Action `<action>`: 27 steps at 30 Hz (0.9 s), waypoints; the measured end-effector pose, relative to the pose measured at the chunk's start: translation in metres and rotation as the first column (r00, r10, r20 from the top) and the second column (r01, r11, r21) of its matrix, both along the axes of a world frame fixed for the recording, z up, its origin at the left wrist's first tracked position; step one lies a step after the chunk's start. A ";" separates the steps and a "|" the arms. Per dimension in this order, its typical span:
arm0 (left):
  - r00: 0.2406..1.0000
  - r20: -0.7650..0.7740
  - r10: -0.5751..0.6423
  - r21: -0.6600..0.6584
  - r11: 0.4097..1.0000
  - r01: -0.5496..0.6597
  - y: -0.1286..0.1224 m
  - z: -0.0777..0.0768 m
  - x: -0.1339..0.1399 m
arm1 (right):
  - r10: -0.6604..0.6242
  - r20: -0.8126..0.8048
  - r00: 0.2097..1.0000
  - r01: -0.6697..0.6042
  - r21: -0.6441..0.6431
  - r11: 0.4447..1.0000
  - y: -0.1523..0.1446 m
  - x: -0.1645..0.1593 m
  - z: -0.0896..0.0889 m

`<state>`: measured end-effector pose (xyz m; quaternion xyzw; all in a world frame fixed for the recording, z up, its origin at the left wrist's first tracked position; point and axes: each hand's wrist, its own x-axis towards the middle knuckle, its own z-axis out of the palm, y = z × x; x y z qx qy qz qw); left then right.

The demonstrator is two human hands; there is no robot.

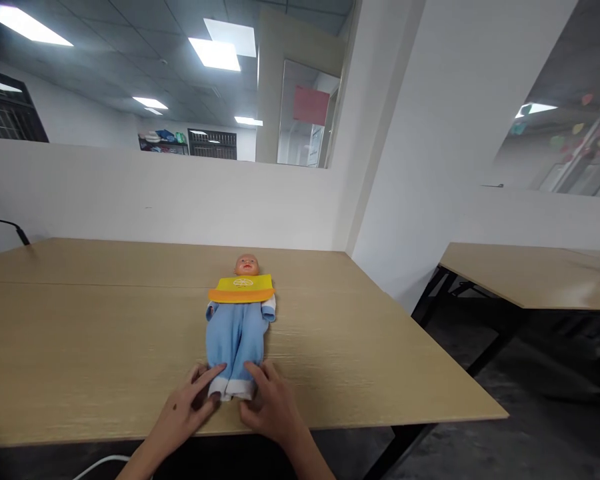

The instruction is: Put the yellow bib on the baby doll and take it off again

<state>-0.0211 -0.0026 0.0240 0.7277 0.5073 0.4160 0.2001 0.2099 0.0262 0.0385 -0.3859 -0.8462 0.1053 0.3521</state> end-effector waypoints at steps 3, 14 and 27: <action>0.998 -0.047 0.045 0.035 0.998 -0.044 0.004 -0.008 0.005 | -0.061 0.166 0.984 0.045 0.096 0.994 -0.001 -0.010 -0.003; 0.941 -0.263 0.214 0.221 0.962 -0.157 0.005 -0.014 0.017 | -0.149 0.239 0.960 0.075 0.294 0.953 0.004 -0.016 -0.012; 0.791 -0.460 0.402 0.392 0.892 -0.225 0.011 -0.022 0.029 | -0.187 0.245 0.951 0.098 0.336 0.937 0.004 -0.030 -0.013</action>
